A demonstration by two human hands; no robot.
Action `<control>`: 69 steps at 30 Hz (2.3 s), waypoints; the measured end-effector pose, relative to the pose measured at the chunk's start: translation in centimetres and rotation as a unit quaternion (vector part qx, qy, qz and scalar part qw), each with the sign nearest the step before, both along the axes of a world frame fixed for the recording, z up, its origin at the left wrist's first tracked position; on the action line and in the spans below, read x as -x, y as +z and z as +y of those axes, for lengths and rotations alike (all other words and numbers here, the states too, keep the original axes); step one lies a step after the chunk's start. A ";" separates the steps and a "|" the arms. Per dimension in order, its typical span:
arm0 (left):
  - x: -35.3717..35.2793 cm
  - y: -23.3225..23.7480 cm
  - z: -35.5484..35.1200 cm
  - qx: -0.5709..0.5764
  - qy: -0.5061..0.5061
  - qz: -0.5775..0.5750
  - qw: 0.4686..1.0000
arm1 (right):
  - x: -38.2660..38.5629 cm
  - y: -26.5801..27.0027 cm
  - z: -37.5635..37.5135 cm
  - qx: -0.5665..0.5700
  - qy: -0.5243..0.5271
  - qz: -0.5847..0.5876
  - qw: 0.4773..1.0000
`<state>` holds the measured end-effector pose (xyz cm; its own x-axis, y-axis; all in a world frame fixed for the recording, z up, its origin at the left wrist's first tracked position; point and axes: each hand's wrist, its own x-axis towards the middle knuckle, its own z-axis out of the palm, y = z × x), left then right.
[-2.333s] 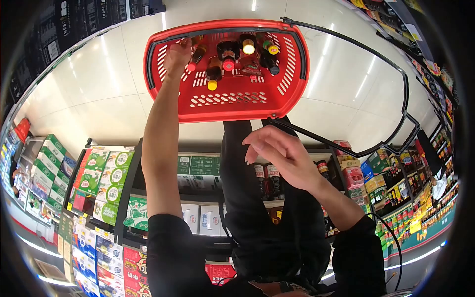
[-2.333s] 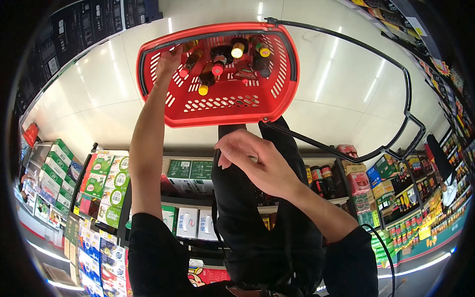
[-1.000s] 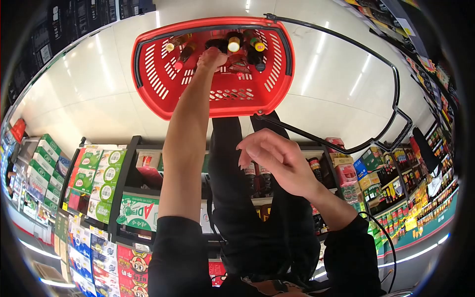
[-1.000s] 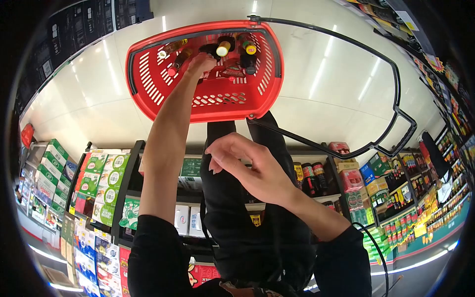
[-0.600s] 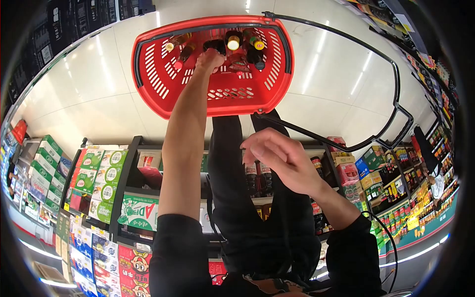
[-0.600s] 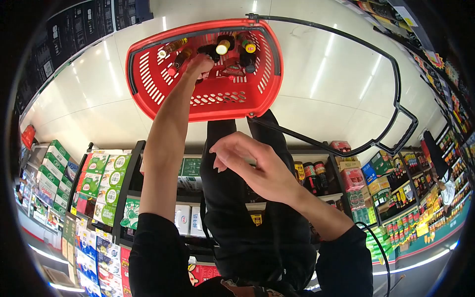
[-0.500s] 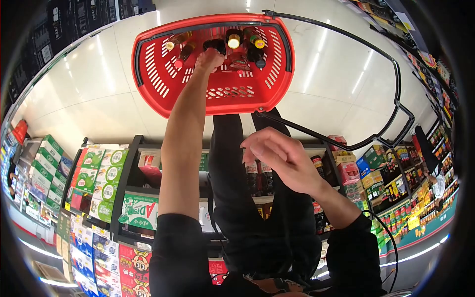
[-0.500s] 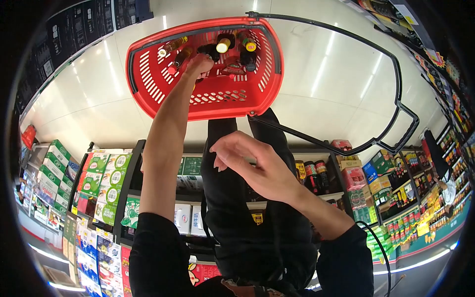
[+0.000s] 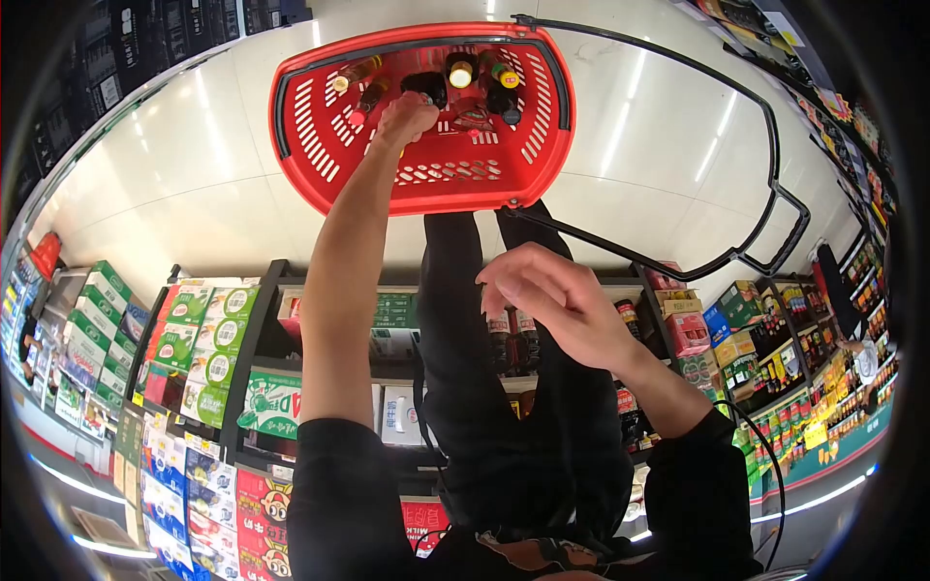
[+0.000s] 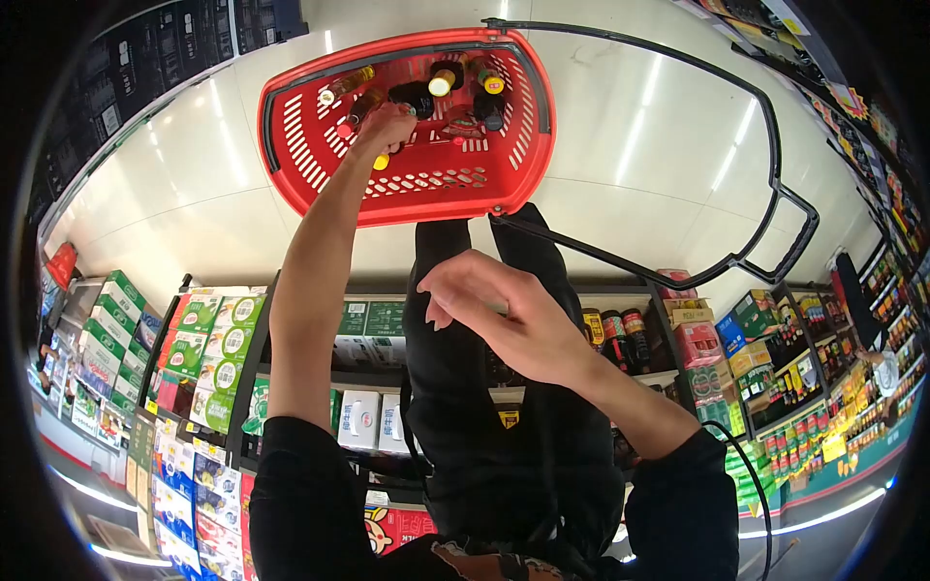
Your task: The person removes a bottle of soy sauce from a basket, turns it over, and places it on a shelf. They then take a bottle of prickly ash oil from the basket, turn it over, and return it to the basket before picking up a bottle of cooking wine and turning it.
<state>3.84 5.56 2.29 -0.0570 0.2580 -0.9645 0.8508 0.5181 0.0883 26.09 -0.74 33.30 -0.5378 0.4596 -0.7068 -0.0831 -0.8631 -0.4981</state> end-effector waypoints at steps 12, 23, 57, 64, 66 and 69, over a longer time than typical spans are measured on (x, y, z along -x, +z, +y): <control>2.7 6.9 -1.4 -0.016 0.065 -0.023 0.998 | 0.1 0.7 -1.2 -0.025 -0.017 0.014 0.999; 6.5 15.0 -3.2 -0.082 0.056 -0.064 0.993 | 0.1 -0.8 -2.1 -0.023 -0.039 0.002 0.999; 4.5 41.6 6.4 -0.004 -0.346 -0.228 0.910 | 1.5 -4.1 -0.5 -0.460 0.249 -0.186 0.832; 3.6 46.3 8.4 0.077 -0.308 -0.225 0.921 | 0.6 1.4 -1.9 -0.421 0.162 -0.174 0.875; 5.5 47.8 8.0 0.061 -0.138 -0.297 0.943 | 0.3 4.0 -2.5 -0.407 0.149 -0.185 0.882; 7.6 48.0 5.1 -0.066 -0.033 -0.368 0.927 | -0.2 7.4 -3.3 -0.361 0.132 -0.189 0.904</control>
